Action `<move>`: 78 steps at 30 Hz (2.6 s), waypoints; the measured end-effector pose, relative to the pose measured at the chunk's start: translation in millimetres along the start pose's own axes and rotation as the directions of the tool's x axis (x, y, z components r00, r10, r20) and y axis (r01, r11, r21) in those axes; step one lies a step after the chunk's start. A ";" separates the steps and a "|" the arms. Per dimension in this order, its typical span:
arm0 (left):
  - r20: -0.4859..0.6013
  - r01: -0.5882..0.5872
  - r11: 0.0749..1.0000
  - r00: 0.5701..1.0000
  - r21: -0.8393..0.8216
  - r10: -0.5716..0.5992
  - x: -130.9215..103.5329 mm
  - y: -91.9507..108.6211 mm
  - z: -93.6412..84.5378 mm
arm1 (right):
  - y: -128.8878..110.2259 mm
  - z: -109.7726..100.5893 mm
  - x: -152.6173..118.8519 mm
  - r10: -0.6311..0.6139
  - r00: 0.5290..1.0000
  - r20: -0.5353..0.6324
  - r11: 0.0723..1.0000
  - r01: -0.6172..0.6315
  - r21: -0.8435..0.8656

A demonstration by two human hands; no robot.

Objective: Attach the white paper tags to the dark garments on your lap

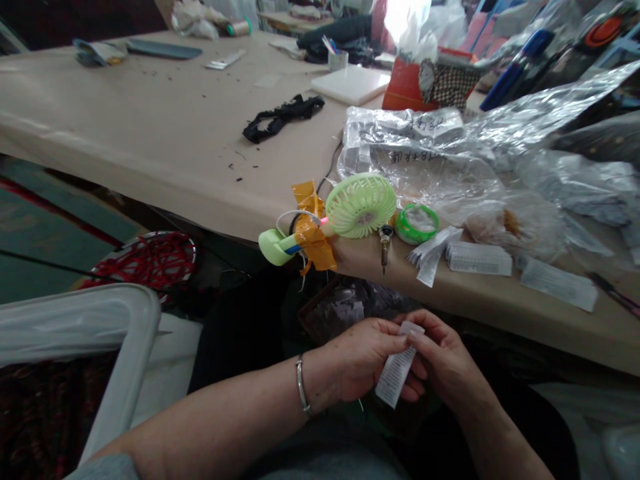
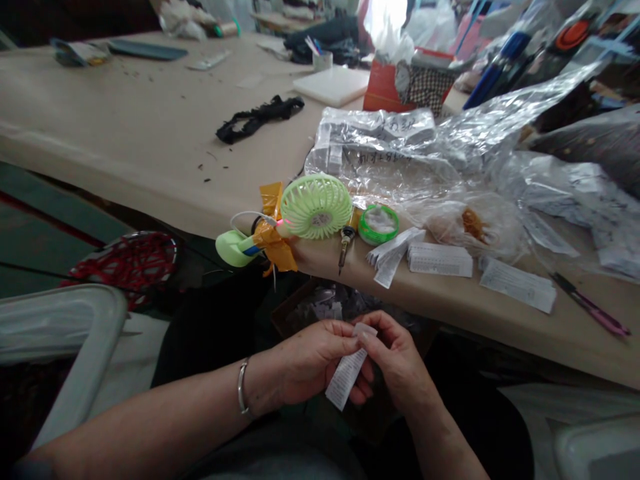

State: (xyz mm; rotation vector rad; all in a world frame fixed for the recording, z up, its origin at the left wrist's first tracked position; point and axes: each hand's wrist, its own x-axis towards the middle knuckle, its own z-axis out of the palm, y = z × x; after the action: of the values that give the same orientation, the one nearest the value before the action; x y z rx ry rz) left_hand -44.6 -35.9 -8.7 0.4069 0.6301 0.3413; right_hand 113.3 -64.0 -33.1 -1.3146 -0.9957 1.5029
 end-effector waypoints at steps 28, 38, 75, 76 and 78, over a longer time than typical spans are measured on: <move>0.322 0.085 0.996 0.943 0.024 -0.088 -8.7 -14.9 -13.4 | 5.8 2.6 0.5 0.062 0.874 0.482 0.920 -0.237 0.311; 0.166 -0.034 0.998 0.986 0.050 0.026 -11.6 -2.8 -14.2 | -1.6 1.4 -13.0 -0.145 0.988 0.058 0.962 0.155 -0.224; -0.072 -0.314 0.798 0.911 0.515 0.405 -18.2 9.5 -14.7 | -15.9 32.7 15.4 -0.031 0.997 -0.073 0.999 0.034 0.036; -0.078 -0.339 0.734 0.880 0.589 0.469 -18.6 13.3 -16.2 | -17.9 33.7 17.6 -0.062 0.994 -0.090 0.998 0.063 0.009; -0.089 -0.357 0.607 0.810 0.710 0.580 -19.9 21.6 -17.7 | -22.7 36.3 22.0 -0.118 0.986 -0.121 0.992 0.111 -0.063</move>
State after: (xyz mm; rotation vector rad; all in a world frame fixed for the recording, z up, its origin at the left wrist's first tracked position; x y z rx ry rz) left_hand -74.7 -21.1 -1.9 1.2625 0.9571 0.7101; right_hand 78.6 -37.1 -13.5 -1.3503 -1.0220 1.2990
